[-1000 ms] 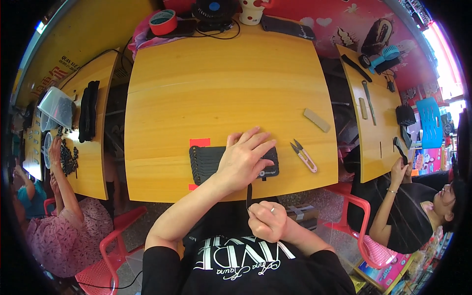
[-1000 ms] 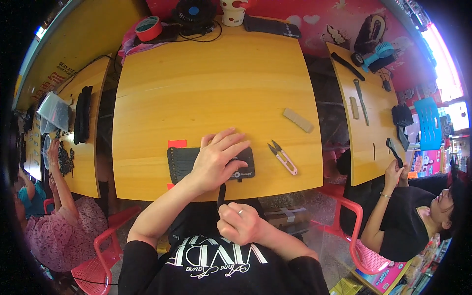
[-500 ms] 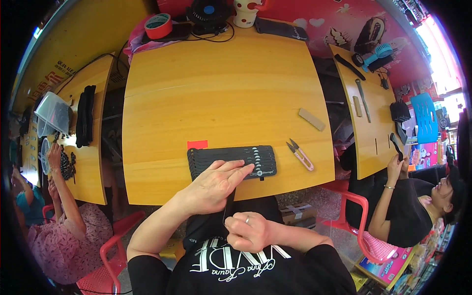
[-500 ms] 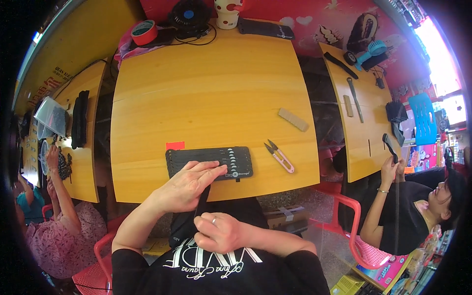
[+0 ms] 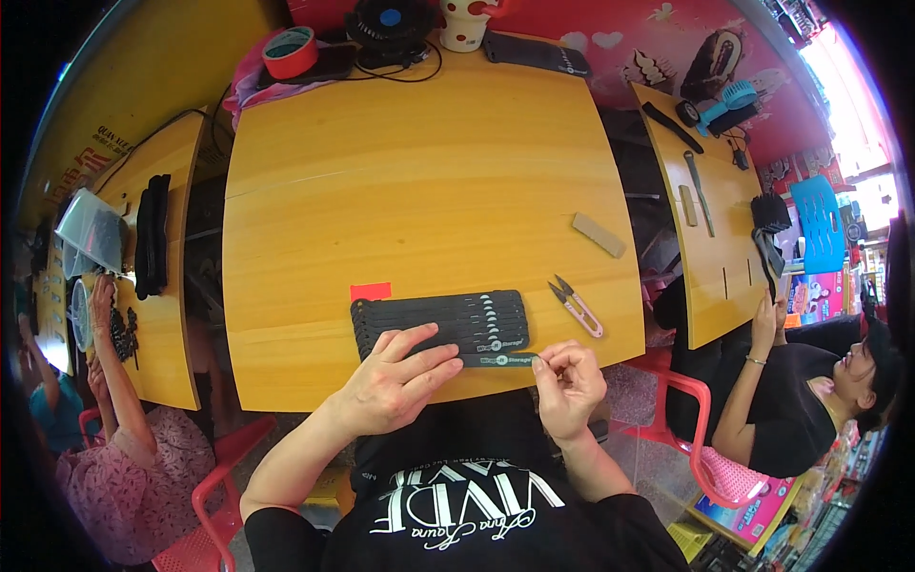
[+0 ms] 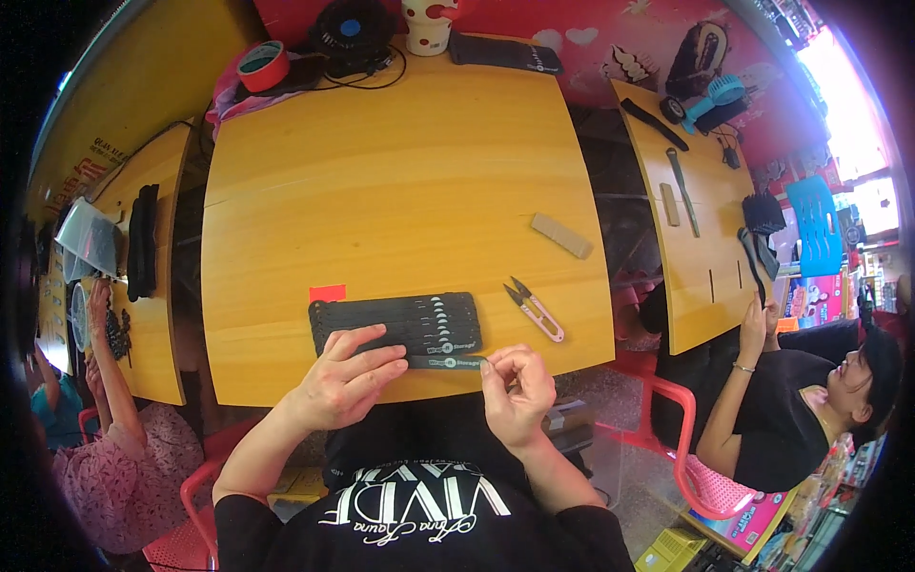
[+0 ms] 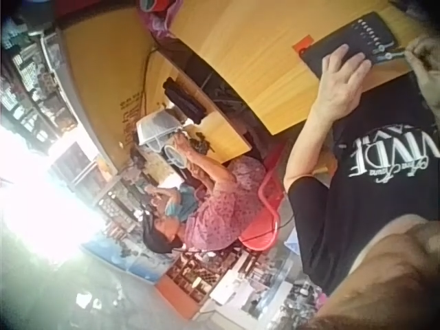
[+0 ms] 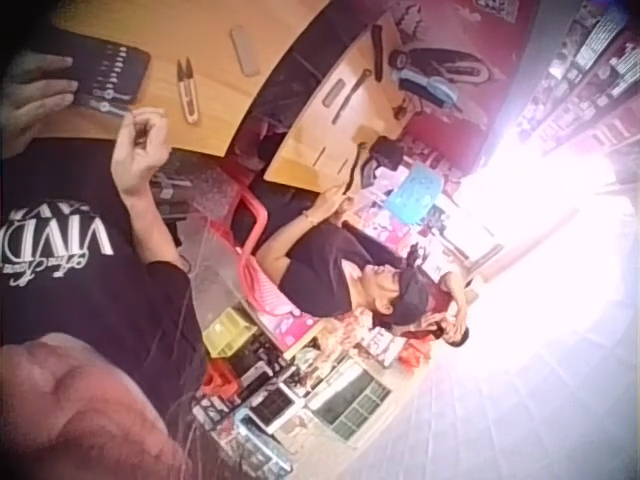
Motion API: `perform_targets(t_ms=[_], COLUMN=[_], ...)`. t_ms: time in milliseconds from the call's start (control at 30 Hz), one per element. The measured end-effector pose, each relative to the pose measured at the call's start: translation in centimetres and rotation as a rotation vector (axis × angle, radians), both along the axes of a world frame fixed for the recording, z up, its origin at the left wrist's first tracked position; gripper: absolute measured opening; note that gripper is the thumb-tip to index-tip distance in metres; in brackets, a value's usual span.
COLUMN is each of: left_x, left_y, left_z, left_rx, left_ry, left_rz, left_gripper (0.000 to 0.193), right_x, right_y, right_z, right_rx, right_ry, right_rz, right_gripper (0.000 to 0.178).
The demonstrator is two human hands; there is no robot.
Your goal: Assembling black textile straps by attaching metal rings and plastic buckles.
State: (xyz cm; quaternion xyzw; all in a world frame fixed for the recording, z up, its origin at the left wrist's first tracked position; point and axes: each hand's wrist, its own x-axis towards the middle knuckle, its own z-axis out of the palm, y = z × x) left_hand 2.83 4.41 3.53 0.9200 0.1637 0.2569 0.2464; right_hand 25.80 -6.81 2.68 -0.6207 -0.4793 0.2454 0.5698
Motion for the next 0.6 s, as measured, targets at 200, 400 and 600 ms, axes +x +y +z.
perform_targets(t_ms=[200, 400, 600], left_x=[0.2, 0.2, 0.3], left_y=[-0.1, -0.1, 0.0], left_z=[-0.5, -0.7, -0.6], left_rx=[-0.024, -0.033, -0.036], left_ry=[0.013, 0.027, 0.038], left_rz=[0.013, 0.021, 0.022], left_gripper=[0.041, 0.040, 0.039], right_x=[0.5, 0.6, 0.6], right_y=[0.7, 1.0, 1.2], right_z=[-1.1, -1.1, -1.2], right_rx=[-0.071, -0.094, -0.103], right_ry=[0.032, -0.047, -0.064], right_rz=[-0.005, -0.019, -0.035], right_gripper=[0.025, 0.025, 0.025])
